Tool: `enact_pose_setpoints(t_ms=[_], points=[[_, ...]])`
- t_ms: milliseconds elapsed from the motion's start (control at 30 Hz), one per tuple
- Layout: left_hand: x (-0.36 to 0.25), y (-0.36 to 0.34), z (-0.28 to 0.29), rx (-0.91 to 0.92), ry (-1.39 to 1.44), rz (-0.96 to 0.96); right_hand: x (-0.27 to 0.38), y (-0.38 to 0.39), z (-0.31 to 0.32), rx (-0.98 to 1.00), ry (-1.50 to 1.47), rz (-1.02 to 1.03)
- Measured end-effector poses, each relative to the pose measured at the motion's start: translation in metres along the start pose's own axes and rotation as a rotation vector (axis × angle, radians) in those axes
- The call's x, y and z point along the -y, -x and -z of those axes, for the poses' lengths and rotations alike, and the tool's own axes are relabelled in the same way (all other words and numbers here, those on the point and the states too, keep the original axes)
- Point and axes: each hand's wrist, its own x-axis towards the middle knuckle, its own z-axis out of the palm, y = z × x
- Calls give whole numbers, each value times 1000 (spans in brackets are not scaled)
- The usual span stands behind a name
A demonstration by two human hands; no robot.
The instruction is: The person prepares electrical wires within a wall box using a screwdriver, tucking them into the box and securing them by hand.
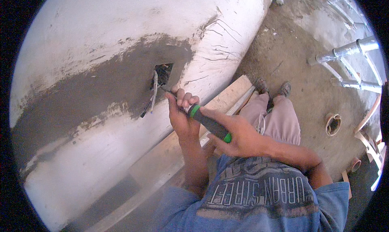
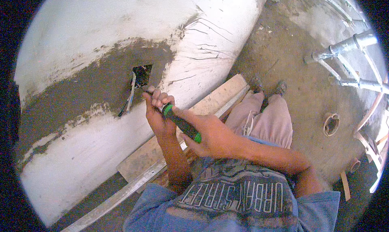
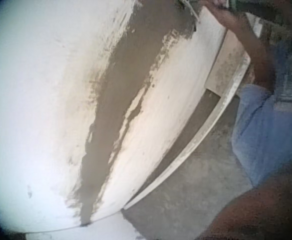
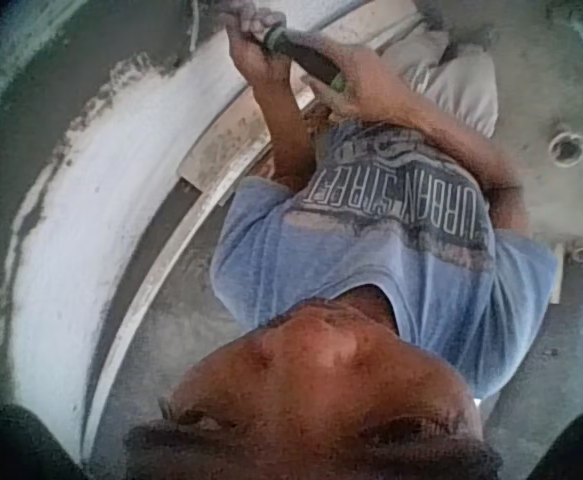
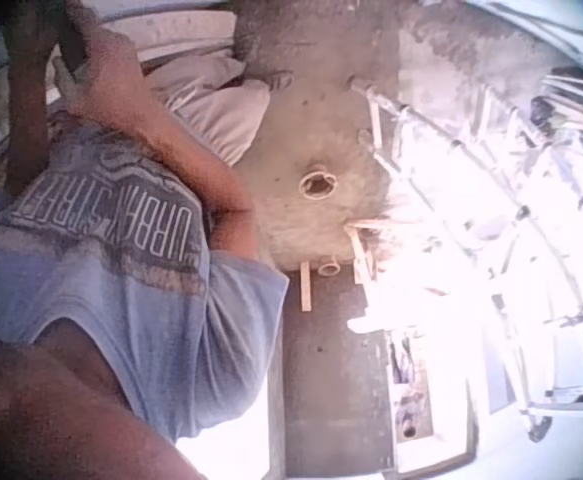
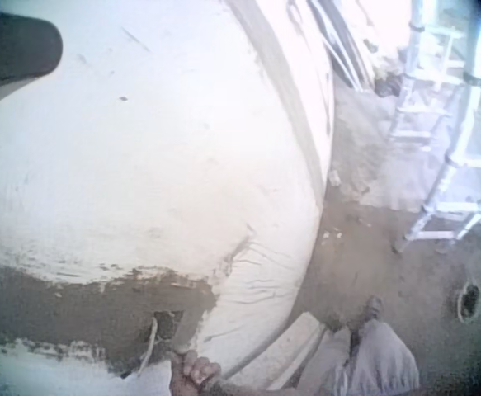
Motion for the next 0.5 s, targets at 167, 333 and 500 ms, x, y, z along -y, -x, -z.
enact_pose_setpoints(t_ms=[167,333,500], points=[[-1,-4,8,-48,-108,-26,-19,2,-1,-30,-450,-5],[3,-5,-1,-141,-217,-70,-21,1,3,33,-733,-173],[2,-8,-3,-151,-281,-92,1,-3,2,100,424,-45]])
